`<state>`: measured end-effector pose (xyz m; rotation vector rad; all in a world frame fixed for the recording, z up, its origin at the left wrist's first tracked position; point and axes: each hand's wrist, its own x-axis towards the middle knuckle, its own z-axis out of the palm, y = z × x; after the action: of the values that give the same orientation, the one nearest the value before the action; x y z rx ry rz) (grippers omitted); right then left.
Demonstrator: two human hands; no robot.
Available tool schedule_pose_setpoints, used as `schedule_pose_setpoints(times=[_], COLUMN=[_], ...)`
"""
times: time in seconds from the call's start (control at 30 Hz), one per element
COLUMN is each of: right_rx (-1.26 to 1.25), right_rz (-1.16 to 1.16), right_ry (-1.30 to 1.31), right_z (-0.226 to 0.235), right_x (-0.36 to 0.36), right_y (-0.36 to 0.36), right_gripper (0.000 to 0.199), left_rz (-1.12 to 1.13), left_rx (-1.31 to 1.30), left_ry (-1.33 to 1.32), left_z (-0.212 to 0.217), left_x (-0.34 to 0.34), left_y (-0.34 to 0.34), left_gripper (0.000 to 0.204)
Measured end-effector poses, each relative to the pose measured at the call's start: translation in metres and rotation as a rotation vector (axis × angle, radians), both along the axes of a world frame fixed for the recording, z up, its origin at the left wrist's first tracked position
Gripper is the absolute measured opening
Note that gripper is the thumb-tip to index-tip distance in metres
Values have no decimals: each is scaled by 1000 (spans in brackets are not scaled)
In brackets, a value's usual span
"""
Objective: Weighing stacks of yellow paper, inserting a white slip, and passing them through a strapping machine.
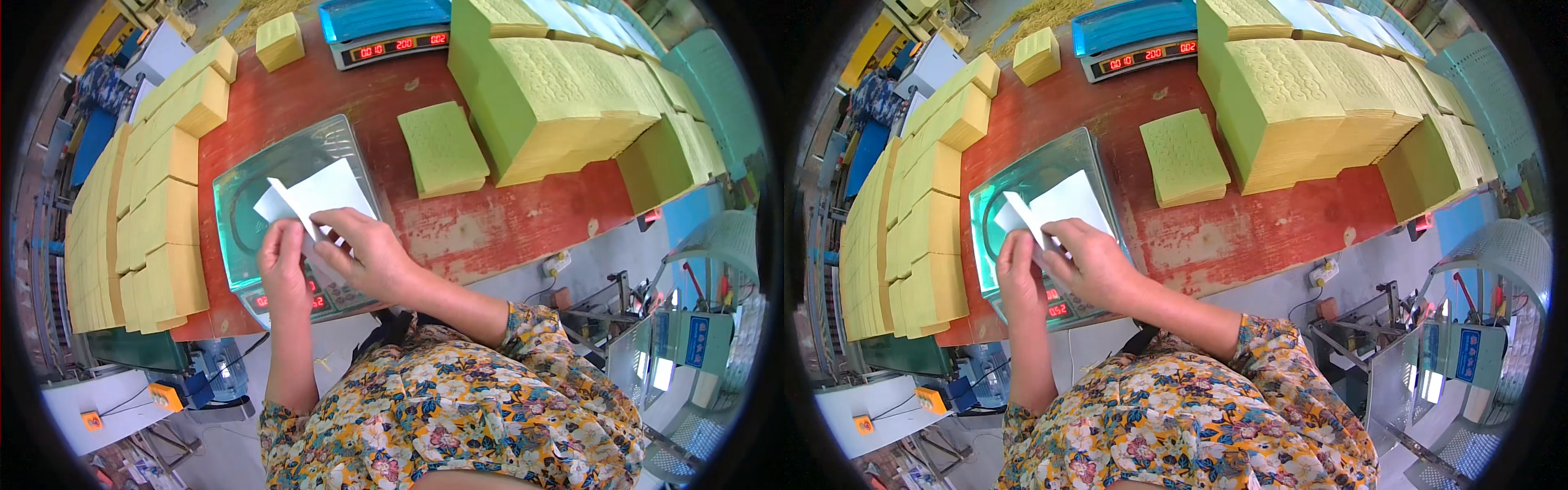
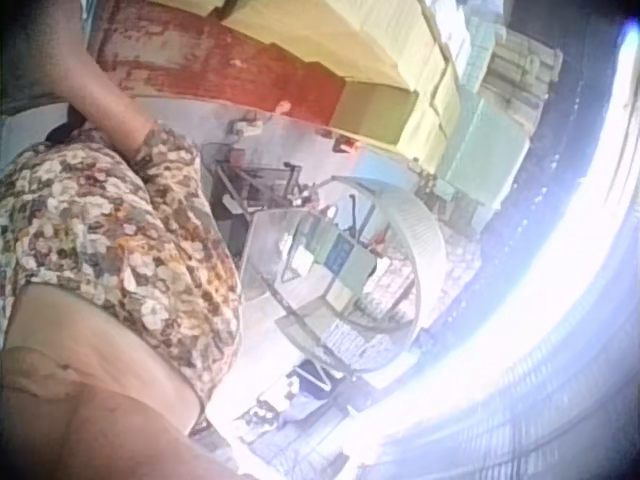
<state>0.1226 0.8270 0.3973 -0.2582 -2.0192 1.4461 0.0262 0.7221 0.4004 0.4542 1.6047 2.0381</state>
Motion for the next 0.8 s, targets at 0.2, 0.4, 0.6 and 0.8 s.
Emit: schedule_pose_setpoints(times=[0.2, 0.4, 0.6, 0.8], right_rx=[-226, -446, -491, -382], right_rz=[18, 25, -132, -431], right_ry=[-13, -18, -30, -68], right_z=[16, 15, 19, 18], right_x=[38, 54, 63, 83], right_y=[-2, 2, -5, 1], right_gripper=[31, 25, 13, 10], left_rz=[-31, -145, -233, -404], left_rx=[-108, 18, -14, -48], left_ry=[303, 209, 431, 302], left_z=[16, 19, 23, 24], left_x=[24, 36, 37, 36], left_y=[0, 4, 12, 8], left_gripper=[12, 15, 8, 17])
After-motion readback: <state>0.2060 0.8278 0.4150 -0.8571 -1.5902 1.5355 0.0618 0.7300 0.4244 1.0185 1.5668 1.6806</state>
